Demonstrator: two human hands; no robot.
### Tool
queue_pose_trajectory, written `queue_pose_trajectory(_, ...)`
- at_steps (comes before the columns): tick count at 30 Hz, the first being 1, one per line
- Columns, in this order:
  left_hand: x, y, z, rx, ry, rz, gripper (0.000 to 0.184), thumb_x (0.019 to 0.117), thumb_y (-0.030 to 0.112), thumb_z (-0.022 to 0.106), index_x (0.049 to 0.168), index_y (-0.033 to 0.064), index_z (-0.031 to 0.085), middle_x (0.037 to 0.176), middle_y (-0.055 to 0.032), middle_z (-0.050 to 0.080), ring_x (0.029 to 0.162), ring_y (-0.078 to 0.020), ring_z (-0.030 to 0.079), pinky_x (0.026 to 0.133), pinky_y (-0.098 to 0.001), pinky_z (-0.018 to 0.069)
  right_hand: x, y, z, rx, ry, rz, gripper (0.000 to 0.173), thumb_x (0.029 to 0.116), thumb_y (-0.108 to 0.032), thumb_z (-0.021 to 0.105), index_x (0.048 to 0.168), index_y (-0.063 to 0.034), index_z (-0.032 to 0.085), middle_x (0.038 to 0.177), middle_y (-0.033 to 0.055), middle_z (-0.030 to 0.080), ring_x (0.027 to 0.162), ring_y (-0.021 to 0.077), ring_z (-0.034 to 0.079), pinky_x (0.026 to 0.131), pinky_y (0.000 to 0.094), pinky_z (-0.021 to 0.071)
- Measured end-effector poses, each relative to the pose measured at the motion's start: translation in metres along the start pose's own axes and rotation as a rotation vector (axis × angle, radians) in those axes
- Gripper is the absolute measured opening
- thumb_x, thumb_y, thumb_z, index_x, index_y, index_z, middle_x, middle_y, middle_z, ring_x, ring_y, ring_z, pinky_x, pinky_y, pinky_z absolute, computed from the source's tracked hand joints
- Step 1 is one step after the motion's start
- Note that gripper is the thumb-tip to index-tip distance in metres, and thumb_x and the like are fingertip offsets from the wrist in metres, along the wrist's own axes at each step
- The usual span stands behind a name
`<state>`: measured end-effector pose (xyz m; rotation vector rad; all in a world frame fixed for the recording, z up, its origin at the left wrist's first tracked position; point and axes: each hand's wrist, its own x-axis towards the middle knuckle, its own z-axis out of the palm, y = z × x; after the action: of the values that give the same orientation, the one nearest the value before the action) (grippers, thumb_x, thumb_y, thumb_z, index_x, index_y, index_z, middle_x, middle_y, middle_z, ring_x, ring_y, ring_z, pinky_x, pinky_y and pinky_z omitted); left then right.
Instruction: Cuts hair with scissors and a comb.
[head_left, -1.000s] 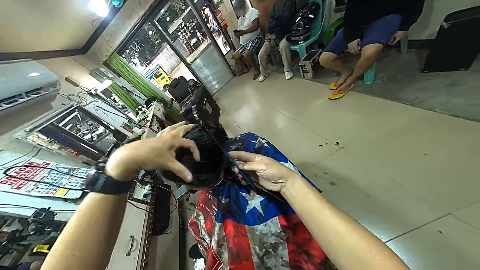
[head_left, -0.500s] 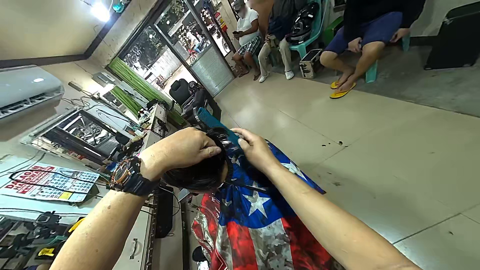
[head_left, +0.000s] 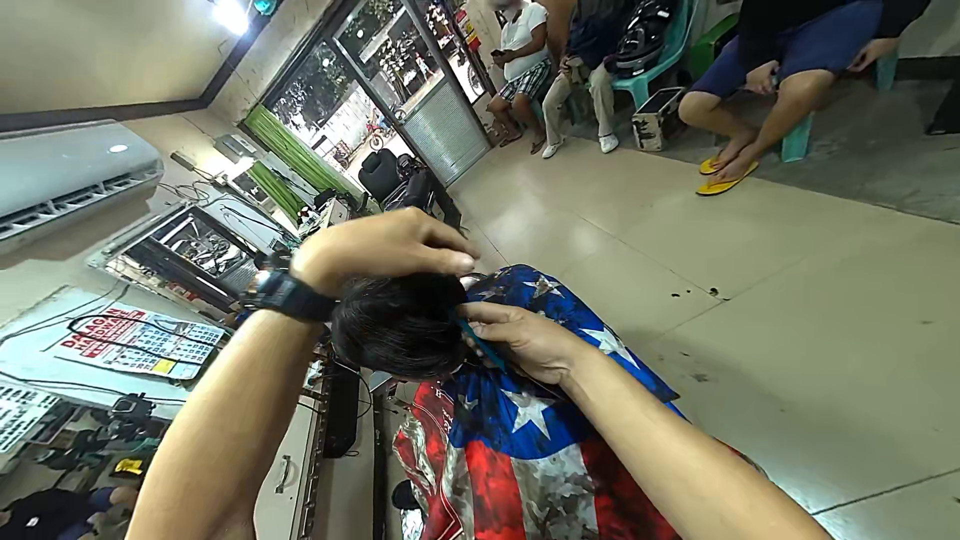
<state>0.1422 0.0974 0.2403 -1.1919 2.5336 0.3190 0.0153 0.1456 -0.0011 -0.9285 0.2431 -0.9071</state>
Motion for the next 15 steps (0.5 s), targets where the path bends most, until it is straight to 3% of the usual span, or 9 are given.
queue_pose_trajectory(1, -0.012, -0.005, -0.009, -0.051, 0.061, 0.050, 0.038, 0.0970, 0.044, 0.060, 0.126, 0.0242, 0.074, 0.140, 0.0060, 0.063, 0.130, -0.0078, 0.057, 0.109, -0.0389, 0.0490, 0.001, -0.001, -0.004, 0.038, -0.048, 0.005, 0.031, 0.1051, -0.013, 0.050, 0.133, -0.0157, 0.063, 0.097, 0.0034, 0.065, 0.077, 0.0090, 0.060, 0.065, 0.0218, 0.0511)
queue_pose_trajectory(2, -0.025, -0.012, -0.018, -0.099, 0.133, 0.070, 0.043, 0.0913, 0.047, 0.061, 0.127, 0.0246, 0.073, 0.153, 0.0038, 0.053, 0.142, -0.0118, 0.048, 0.113, -0.0404, 0.0457, 0.002, -0.002, -0.007, 0.058, -0.075, 0.002, 0.031, 0.1047, -0.013, 0.050, 0.133, -0.0167, 0.062, 0.097, 0.0031, 0.064, 0.077, 0.0090, 0.060, 0.065, 0.0219, 0.0511)
queue_pose_trajectory(5, -0.064, -0.035, -0.023, -0.209, 0.197, 0.026, 0.060, 0.0715, 0.073, 0.072, 0.108, 0.0262, 0.075, 0.161, 0.0014, 0.043, 0.147, -0.0185, 0.041, 0.109, -0.0427, 0.0486, 0.004, -0.004, -0.015, 0.048, -0.071, -0.011, 0.033, 0.1049, -0.012, 0.049, 0.135, -0.0173, 0.061, 0.097, 0.0032, 0.062, 0.077, 0.0098, 0.059, 0.066, 0.0228, 0.0516)
queue_pose_trajectory(8, -0.067, -0.041, 0.003, -0.047, 0.075, -0.056, 0.046, 0.0682, 0.067, 0.078, 0.101, 0.0350, 0.079, 0.160, 0.0038, 0.043, 0.153, -0.0233, 0.029, 0.119, -0.0526, 0.0352, 0.002, -0.009, -0.019, -0.003, -0.022, -0.013, 0.032, 0.1053, -0.011, 0.049, 0.134, -0.0172, 0.062, 0.097, 0.0032, 0.064, 0.079, 0.0095, 0.060, 0.067, 0.0223, 0.0515)
queue_pose_trajectory(10, -0.050, -0.037, 0.023, 0.034, 0.040, -0.016, 0.035, 0.0727, 0.061, 0.081, 0.095, 0.0336, 0.079, 0.150, -0.0041, 0.054, 0.152, -0.0318, 0.029, 0.120, -0.0593, 0.0288, 0.000, -0.010, -0.019, -0.032, 0.003, -0.021, 0.031, 0.1055, -0.011, 0.050, 0.133, -0.0171, 0.063, 0.098, 0.0036, 0.066, 0.079, 0.0090, 0.061, 0.067, 0.0214, 0.0515)
queue_pose_trajectory(11, -0.040, -0.036, 0.029, 0.065, 0.029, 0.015, 0.030, 0.0756, 0.057, 0.081, 0.093, 0.0315, 0.080, 0.137, -0.0049, 0.064, 0.148, -0.0323, 0.036, 0.120, -0.0609, 0.0257, -0.001, -0.010, -0.018, -0.040, 0.007, -0.027, 0.031, 0.1058, -0.012, 0.050, 0.133, -0.0170, 0.064, 0.098, 0.0038, 0.066, 0.079, 0.0088, 0.061, 0.066, 0.0208, 0.0514)
queue_pose_trajectory(12, -0.030, -0.032, 0.033, 0.098, 0.013, 0.035, 0.023, 0.0791, 0.052, 0.081, 0.090, 0.0312, 0.082, 0.118, 0.0016, 0.073, 0.139, -0.0264, 0.048, 0.121, -0.0591, 0.0257, -0.003, -0.010, -0.018, -0.049, 0.006, -0.035, 0.031, 0.1058, -0.012, 0.050, 0.132, -0.0170, 0.064, 0.098, 0.0038, 0.066, 0.079, 0.0083, 0.061, 0.066, 0.0202, 0.0510)
queue_pose_trajectory(13, -0.021, -0.029, 0.034, 0.133, -0.016, 0.049, 0.017, 0.0843, 0.048, 0.079, 0.092, 0.0321, 0.082, 0.104, 0.0079, 0.075, 0.126, -0.0183, 0.057, 0.119, -0.0541, 0.0299, -0.006, -0.010, -0.020, -0.057, 0.001, -0.049, 0.031, 0.1056, -0.012, 0.050, 0.132, -0.0169, 0.065, 0.098, 0.0039, 0.067, 0.078, 0.0080, 0.061, 0.066, 0.0199, 0.0504)
queue_pose_trajectory(15, -0.010, -0.025, 0.035, 0.158, -0.057, 0.066, 0.014, 0.0938, 0.039, 0.073, 0.097, 0.0299, 0.083, 0.093, 0.0132, 0.076, 0.101, -0.0039, 0.067, 0.100, -0.0390, 0.0475, -0.010, -0.011, -0.025, -0.045, 0.014, -0.094, 0.031, 0.1052, -0.013, 0.051, 0.132, -0.0167, 0.066, 0.098, 0.0036, 0.066, 0.079, 0.0084, 0.060, 0.067, 0.0204, 0.0505)
